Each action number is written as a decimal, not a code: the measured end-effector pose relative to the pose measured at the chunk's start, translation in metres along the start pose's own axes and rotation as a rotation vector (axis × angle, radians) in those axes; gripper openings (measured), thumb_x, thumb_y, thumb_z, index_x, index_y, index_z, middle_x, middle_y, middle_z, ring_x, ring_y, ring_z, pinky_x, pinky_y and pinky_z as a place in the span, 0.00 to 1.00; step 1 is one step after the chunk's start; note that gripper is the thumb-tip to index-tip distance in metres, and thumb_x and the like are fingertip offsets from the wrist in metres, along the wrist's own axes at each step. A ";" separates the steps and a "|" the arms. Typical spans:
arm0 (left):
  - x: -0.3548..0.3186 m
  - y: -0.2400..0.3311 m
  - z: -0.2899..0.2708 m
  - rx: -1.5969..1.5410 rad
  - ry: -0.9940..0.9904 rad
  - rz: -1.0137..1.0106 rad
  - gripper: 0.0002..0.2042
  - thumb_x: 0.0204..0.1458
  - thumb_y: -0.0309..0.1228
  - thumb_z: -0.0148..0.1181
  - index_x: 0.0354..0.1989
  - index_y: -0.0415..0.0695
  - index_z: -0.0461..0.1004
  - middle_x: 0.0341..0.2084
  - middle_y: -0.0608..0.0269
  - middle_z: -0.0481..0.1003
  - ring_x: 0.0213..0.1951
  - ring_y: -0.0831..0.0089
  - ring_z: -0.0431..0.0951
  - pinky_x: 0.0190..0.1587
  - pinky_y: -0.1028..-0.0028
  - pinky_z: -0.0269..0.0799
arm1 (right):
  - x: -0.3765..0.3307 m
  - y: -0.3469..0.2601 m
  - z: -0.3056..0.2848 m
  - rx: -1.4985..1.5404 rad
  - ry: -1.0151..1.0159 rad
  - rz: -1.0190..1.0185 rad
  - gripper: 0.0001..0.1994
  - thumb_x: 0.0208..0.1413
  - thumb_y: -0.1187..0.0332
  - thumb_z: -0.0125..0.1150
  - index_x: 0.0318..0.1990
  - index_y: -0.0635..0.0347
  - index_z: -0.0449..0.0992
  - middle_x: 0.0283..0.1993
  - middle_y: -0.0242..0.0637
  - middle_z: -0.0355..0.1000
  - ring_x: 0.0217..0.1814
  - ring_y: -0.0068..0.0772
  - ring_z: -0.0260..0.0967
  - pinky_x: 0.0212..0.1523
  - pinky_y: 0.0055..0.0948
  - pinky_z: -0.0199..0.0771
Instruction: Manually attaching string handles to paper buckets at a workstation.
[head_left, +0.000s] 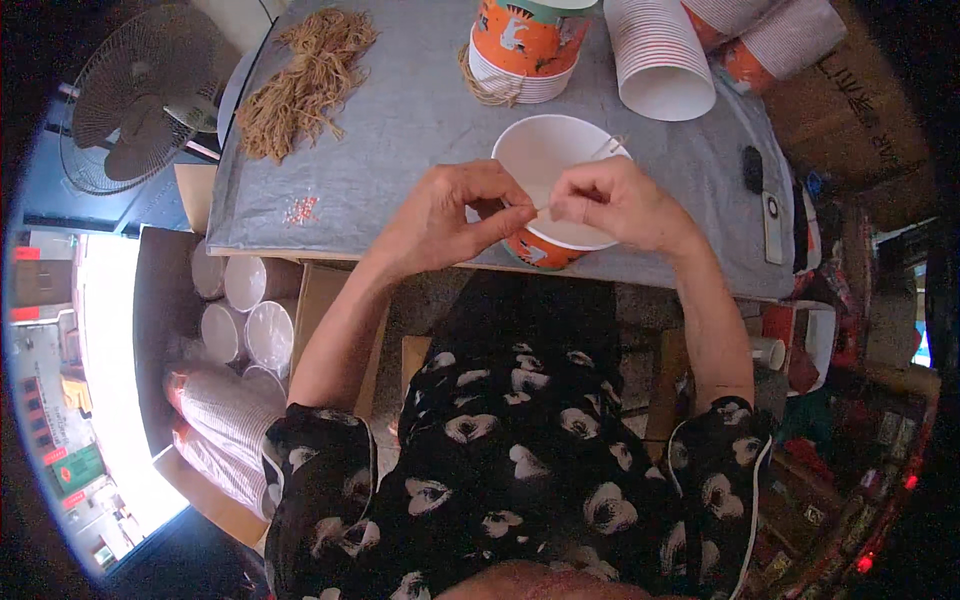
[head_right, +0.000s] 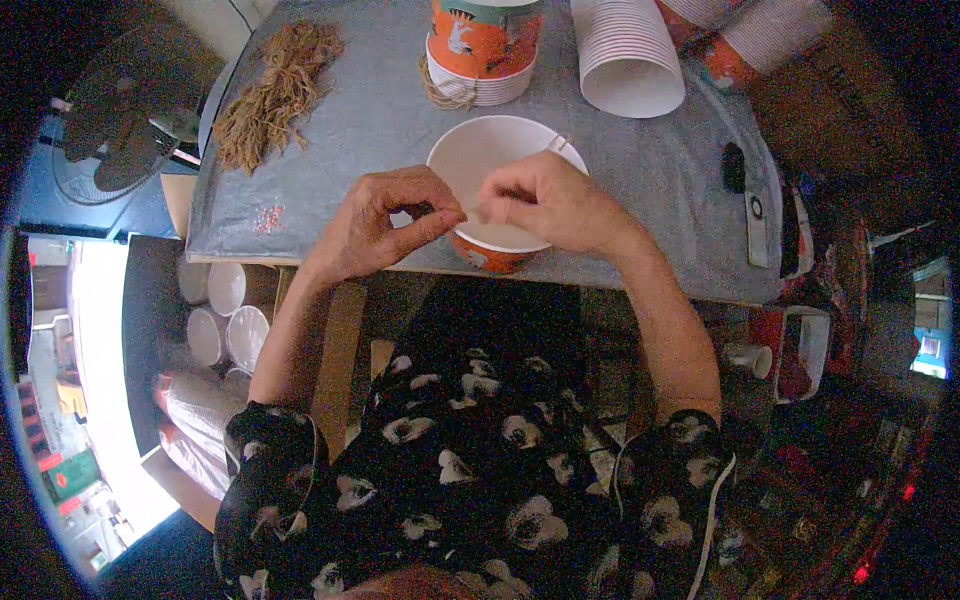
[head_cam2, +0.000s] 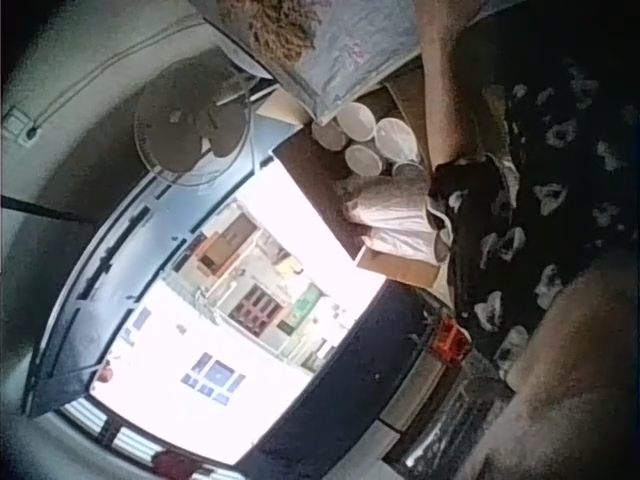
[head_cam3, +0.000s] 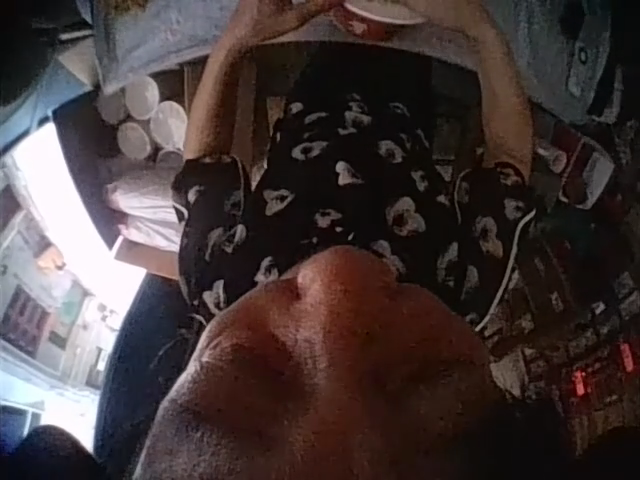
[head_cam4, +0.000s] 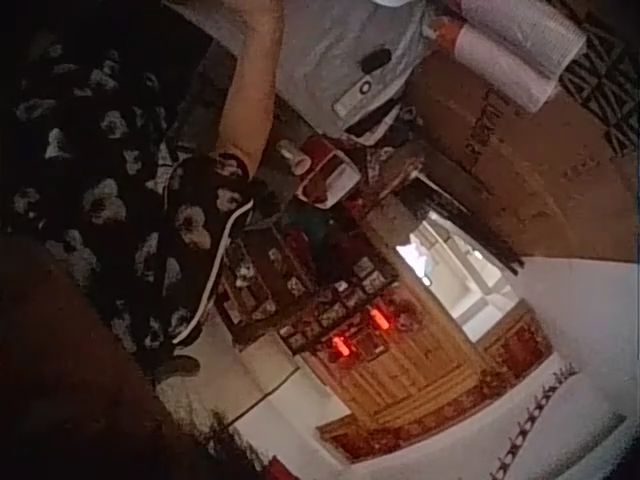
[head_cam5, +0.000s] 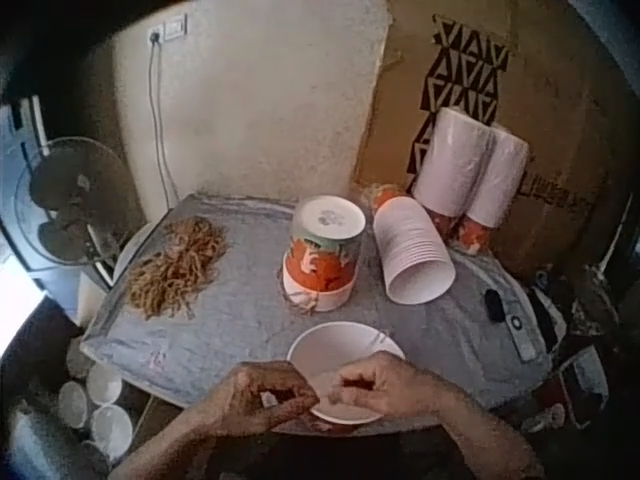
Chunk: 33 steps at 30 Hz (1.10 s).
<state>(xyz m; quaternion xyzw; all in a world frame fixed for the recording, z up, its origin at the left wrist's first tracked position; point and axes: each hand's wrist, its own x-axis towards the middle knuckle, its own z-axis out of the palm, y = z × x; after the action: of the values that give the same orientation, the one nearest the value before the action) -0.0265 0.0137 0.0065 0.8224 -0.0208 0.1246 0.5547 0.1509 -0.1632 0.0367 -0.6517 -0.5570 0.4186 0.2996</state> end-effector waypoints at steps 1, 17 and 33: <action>-0.001 -0.001 -0.001 0.021 -0.015 -0.009 0.06 0.54 0.26 0.64 0.37 0.38 0.80 0.31 0.60 0.78 0.31 0.75 0.78 0.34 0.74 0.76 | 0.001 -0.004 -0.001 0.078 0.064 -0.014 0.07 0.61 0.71 0.57 0.38 0.65 0.77 0.31 0.24 0.72 0.34 0.13 0.65 0.37 0.19 0.68; -0.004 -0.006 0.004 -0.873 0.634 -0.091 0.07 0.62 0.30 0.57 0.43 0.42 0.76 0.33 0.65 0.78 0.32 0.78 0.78 0.37 0.79 0.73 | -0.006 -0.052 -0.034 -0.168 1.008 -0.492 0.40 0.47 0.57 0.74 0.66 0.62 0.62 0.68 0.46 0.62 0.71 0.38 0.58 0.68 0.36 0.56; 0.043 -0.005 0.073 -1.475 0.591 0.013 0.06 0.65 0.32 0.52 0.44 0.44 0.72 0.35 0.68 0.75 0.36 0.80 0.76 0.41 0.79 0.71 | -0.048 0.081 -0.063 0.815 0.859 -0.343 0.60 0.39 0.36 0.71 0.73 0.58 0.44 0.72 0.42 0.54 0.70 0.42 0.57 0.68 0.43 0.60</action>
<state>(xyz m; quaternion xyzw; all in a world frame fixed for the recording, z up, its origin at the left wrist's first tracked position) 0.0295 -0.0466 -0.0141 0.1759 0.0452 0.2948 0.9381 0.2440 -0.2216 0.0069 -0.4966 -0.2786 0.2436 0.7851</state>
